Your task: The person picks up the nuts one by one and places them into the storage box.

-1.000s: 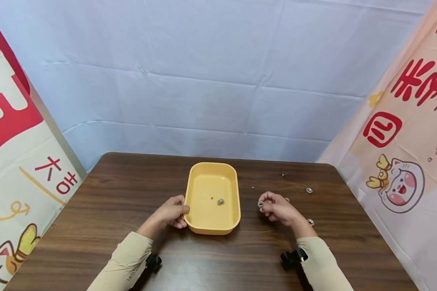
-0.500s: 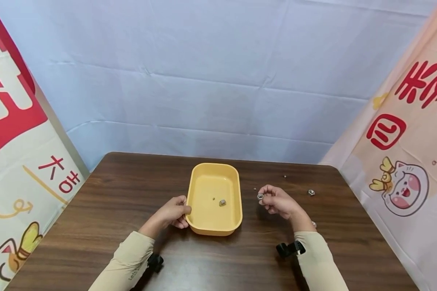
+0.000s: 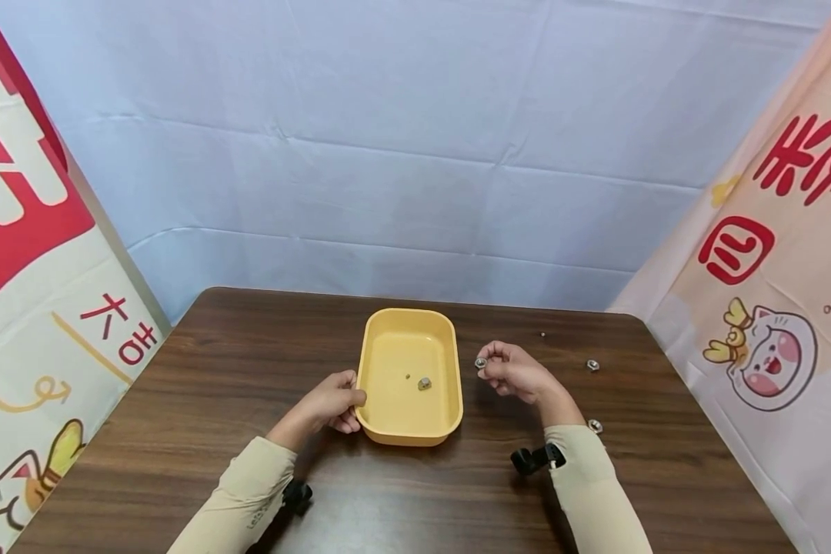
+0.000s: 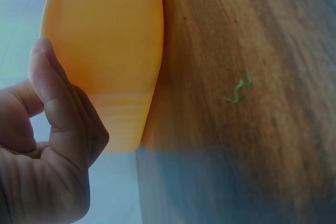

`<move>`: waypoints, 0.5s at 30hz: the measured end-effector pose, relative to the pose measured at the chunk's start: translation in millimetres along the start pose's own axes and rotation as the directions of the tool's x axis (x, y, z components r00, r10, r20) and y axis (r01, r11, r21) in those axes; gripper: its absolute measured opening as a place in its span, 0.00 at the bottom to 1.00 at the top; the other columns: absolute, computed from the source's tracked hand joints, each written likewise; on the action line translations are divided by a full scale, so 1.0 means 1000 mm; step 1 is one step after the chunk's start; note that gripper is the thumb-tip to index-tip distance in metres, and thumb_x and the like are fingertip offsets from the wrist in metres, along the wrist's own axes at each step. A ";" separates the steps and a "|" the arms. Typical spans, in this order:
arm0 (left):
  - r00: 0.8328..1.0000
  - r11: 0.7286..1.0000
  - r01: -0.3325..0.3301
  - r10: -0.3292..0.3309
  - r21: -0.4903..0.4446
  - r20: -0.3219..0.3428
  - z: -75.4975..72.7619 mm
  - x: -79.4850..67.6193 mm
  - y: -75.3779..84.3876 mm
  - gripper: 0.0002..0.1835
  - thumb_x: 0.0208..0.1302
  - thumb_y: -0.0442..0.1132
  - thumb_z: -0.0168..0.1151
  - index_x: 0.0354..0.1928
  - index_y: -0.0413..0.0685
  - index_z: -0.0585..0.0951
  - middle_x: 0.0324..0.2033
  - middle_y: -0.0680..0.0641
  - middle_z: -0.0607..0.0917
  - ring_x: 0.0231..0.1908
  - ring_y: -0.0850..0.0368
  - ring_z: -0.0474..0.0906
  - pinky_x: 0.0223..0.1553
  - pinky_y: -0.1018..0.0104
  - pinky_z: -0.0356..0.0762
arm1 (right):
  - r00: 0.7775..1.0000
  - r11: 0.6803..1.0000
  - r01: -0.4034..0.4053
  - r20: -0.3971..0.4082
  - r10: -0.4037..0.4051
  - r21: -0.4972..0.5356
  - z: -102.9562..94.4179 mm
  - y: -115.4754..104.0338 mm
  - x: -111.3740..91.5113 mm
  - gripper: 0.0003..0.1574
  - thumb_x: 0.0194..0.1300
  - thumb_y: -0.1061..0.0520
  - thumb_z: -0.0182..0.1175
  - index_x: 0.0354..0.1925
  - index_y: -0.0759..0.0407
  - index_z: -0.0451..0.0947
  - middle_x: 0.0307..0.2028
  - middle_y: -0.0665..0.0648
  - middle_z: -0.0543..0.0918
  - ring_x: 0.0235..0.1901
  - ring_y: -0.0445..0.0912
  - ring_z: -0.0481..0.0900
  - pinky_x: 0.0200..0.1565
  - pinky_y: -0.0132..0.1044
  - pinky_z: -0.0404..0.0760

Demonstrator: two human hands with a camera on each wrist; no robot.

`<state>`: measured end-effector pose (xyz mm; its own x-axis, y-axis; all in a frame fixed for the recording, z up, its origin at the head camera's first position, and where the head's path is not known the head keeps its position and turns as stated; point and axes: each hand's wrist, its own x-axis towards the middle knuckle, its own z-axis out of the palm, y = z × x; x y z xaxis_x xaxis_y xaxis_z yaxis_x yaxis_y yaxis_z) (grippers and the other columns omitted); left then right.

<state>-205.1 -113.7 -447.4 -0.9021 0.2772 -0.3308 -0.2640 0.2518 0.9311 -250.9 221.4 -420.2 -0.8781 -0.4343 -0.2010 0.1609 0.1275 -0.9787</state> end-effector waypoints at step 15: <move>1.000 1.000 -0.004 0.004 -0.005 -0.007 0.001 0.000 0.000 0.04 0.52 0.30 0.48 0.29 0.39 0.64 0.13 0.44 0.73 0.10 0.58 0.74 0.11 0.69 0.73 | 0.997 0.999 0.023 0.081 -0.020 -0.045 0.016 -0.026 0.024 0.16 0.53 0.71 0.53 0.42 0.66 0.65 0.21 0.54 0.71 0.17 0.43 0.64 0.17 0.31 0.60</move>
<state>-204.9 -112.5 -448.0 -0.9053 0.2717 -0.3265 -0.2624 0.2465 0.9329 -269.2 193.7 -400.5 -0.8416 -0.5077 -0.1843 0.1200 0.1571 -0.9803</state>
